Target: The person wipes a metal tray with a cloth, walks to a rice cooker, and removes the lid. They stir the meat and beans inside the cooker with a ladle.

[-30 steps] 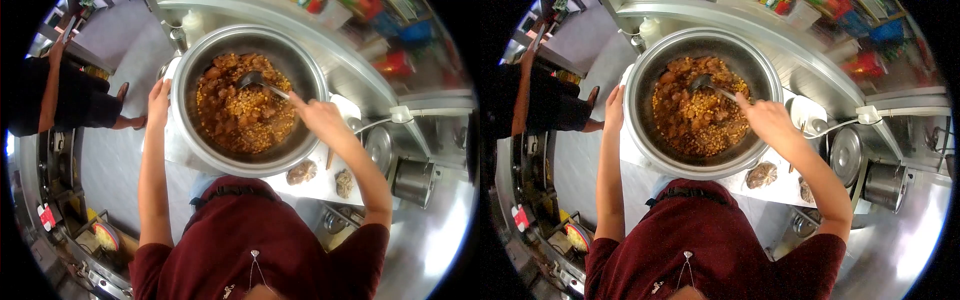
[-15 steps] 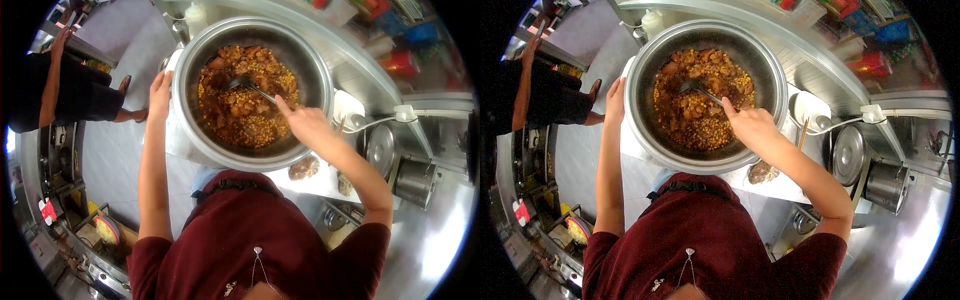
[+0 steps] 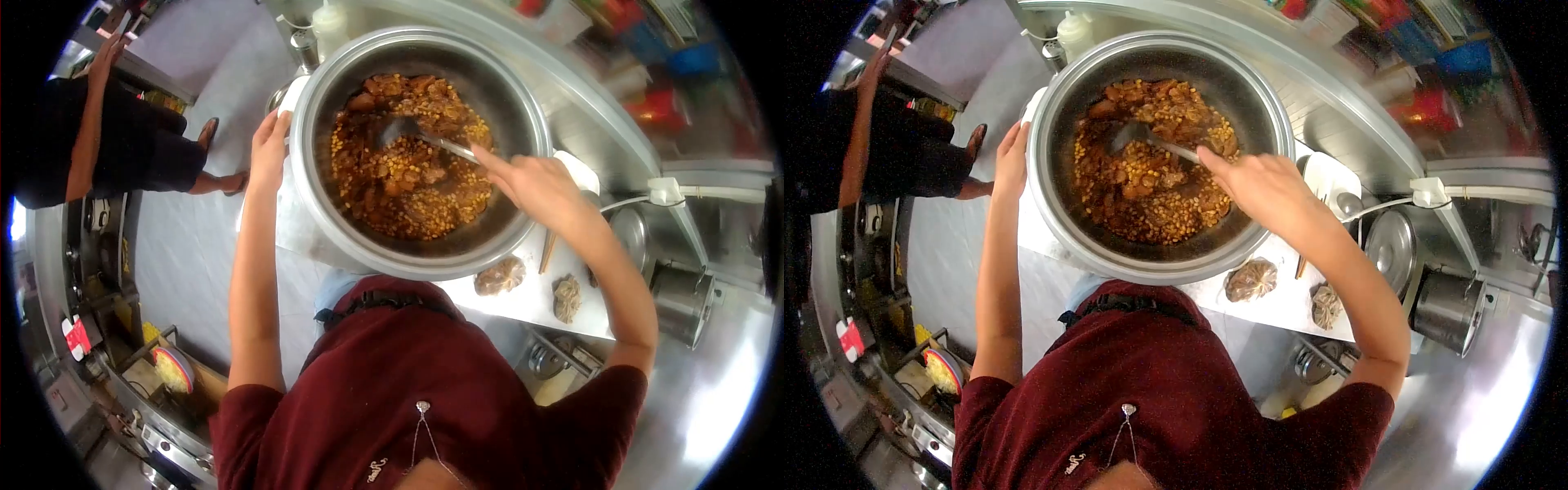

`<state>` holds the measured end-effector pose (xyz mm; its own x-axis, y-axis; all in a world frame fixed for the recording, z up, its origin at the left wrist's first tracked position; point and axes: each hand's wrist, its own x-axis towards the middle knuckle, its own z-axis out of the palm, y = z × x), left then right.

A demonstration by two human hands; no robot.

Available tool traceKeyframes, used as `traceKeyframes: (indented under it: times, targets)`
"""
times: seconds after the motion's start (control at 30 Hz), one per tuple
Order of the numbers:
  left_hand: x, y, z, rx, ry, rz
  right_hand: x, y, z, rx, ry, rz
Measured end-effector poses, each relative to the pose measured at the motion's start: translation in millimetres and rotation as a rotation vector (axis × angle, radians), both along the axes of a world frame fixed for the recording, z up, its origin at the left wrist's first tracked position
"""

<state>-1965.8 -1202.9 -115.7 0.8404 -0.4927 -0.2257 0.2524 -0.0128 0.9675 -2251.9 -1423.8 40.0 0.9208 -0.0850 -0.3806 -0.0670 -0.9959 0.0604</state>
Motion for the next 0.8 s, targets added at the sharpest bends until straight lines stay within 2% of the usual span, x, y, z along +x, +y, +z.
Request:
traceKeyframes:
  times: [0.03, 0.17, 0.27, 0.4, 0.43, 0.53, 0.57, 0.6, 0.67, 0.77, 0.8]
  targets:
    - [-0.2, -0.4, 0.4, 0.003, -0.008, 0.001, -5.3, 3.2, 5.1, -0.040, -0.032, 0.073]
    - [-2.5, -0.4, 2.0, 0.017, -0.011, 0.007, -0.8, 29.4, 2.3, -0.051, 0.161, 0.063]
    - [-1.9, -1.3, 0.8, 0.044, 0.010, 0.038, -1.5, 48.0, -27.7, -0.020, -0.021, 0.161]
    - [0.7, 1.5, -3.6, 0.045, 0.002, 0.007, 19.4, 36.3, -35.5, 0.295, 0.216, -0.045]
    - [-0.8, 1.0, -0.8, 0.047, 0.007, 0.010, 26.2, 33.0, -36.8, 0.451, 0.228, -0.125]
    - [-3.0, -1.0, 4.3, 0.059, 0.004, 0.024, 40.2, 17.4, 1.6, 0.771, 0.418, -0.544]
    - [-3.1, -1.4, 4.5, 0.065, 0.003, 0.034, 33.7, 8.4, 1.6, 0.743, 0.315, -0.519]
    - [-2.8, -1.8, 4.7, 0.058, 0.003, 0.023, 20.3, -5.7, -6.6, 0.664, 0.016, -0.205]
    - [-3.2, -0.5, 5.5, 0.047, 0.008, 0.008, 12.3, 3.1, 20.2, 0.220, 0.118, -0.185]
    - [-4.4, -1.0, 7.7, 0.032, 0.001, 0.008, -14.9, 18.7, 11.8, -0.137, 0.108, -0.006]
    - [-3.9, -1.7, 6.4, 0.034, 0.003, 0.008, -18.4, 23.7, 11.4, -0.159, 0.119, -0.004]
